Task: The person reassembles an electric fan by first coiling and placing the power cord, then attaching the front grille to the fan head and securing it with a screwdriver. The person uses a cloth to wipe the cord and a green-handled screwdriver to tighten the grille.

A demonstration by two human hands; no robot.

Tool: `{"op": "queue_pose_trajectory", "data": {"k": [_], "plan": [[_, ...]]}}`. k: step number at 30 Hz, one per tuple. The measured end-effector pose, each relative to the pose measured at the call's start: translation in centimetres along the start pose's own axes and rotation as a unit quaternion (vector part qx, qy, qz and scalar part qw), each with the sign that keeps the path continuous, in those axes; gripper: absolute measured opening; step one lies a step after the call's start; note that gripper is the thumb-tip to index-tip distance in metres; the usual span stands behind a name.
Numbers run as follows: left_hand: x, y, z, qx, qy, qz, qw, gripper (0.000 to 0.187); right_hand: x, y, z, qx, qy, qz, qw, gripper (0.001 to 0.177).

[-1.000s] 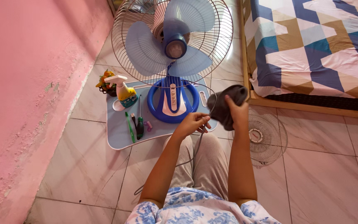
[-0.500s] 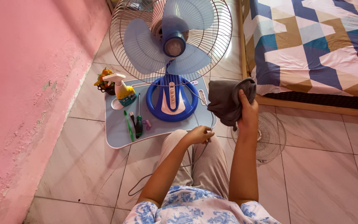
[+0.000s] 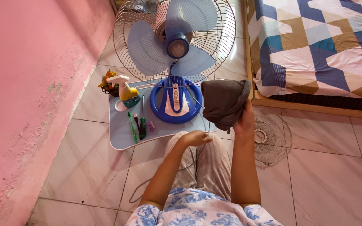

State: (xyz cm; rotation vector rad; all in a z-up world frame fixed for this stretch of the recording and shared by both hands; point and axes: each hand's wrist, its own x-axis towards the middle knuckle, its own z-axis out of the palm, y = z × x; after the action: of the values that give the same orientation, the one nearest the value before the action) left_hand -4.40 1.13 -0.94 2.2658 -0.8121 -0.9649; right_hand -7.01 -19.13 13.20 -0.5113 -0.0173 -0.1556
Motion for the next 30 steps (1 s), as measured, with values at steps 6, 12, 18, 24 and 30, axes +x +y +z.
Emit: {"op": "queue_pose_trajectory", "data": {"k": [6, 12, 18, 24, 30], "plan": [[-0.2, -1.5, -3.4, -0.318, 0.256, 0.087, 0.909, 0.052, 0.0, 0.8, -0.4, 0.006, -0.03, -0.002, 1.0, 0.039], [-4.3, 2.9, -7.3, -0.611, 0.26, 0.227, 0.712, 0.074, 0.7, 3.2, -0.3, 0.001, -0.004, 0.023, 1.0, 0.04], [-7.9, 6.4, -9.2, -0.476, 0.412, 0.203, 0.749, 0.06, 0.3, 4.1, 2.6, -0.111, 0.003, 0.067, 0.992, 0.054], [-9.8, 5.1, -10.3, -0.45, 0.466, 0.182, 0.74, 0.052, -0.7, 3.1, 6.6, -0.148, -0.016, 0.176, 0.973, 0.086], [-10.8, 3.4, -10.6, -0.432, 0.49, 0.227, 0.723, 0.052, 0.0, 6.2, 6.9, -0.285, -0.021, 0.12, 0.951, 0.061]]}}
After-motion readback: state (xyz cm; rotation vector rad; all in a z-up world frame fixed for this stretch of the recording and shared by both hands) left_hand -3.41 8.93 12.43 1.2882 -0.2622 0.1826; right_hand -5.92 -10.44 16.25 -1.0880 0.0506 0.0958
